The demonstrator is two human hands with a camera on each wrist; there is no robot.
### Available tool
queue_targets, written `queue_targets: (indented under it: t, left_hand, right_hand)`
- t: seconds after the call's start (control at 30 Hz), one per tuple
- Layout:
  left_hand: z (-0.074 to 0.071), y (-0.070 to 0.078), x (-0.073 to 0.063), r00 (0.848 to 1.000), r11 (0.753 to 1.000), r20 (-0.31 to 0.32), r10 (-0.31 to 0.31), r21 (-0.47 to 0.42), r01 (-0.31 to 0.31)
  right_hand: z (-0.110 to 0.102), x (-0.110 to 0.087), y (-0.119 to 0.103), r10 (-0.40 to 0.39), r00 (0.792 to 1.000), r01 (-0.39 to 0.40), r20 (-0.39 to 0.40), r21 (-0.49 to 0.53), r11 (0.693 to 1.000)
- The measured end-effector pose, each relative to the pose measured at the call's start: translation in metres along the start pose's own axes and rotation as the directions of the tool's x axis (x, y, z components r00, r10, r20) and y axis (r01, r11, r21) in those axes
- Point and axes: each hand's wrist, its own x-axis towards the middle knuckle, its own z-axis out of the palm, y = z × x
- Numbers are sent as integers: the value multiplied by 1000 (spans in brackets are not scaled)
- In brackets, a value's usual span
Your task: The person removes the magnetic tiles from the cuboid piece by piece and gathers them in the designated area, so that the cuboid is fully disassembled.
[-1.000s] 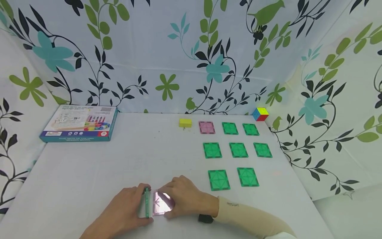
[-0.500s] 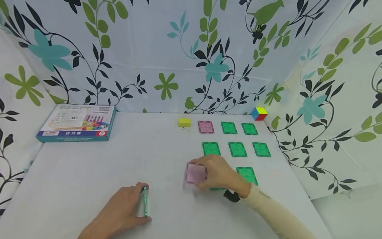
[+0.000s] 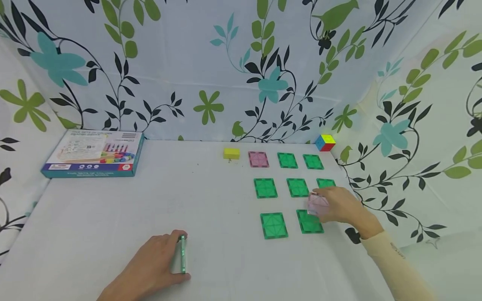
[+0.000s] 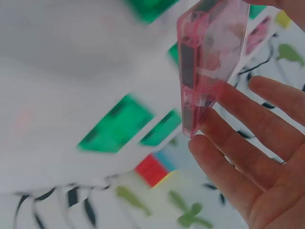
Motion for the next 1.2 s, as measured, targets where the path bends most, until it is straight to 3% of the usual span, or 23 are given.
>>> queue_targets:
  t: [0.13,0.37,0.53,0.77,1.0,1.2]
  left_hand:
    - [1,0,0,1000,1000,-15,16,20,-15]
    - [0,1,2,1000,1000,-6,4,6,-4]
    - [0,0,2,1000,1000,-17,6,4,-6]
    - [0,0,1,1000,1000,-17,6,6,-6]
    - [0,-1,1,999,1000,-35,18,10,-17]
    - [0,0,1,999,1000,-31,7,-4,-8]
  right_hand:
    - [2,-15,25,105,993,-103,61,-19,994]
    - [16,-33,50,151,982,-147,116,-41,988]
    - [29,-40,54,149,978,-144,147,-40,989]
    - [42,-43,53,132,982,-130,134,-24,991]
    - [43,-47,56,117,987,-113,108,-40,993]
    - [36,-49,55,149,976,-148,156,-21,989]
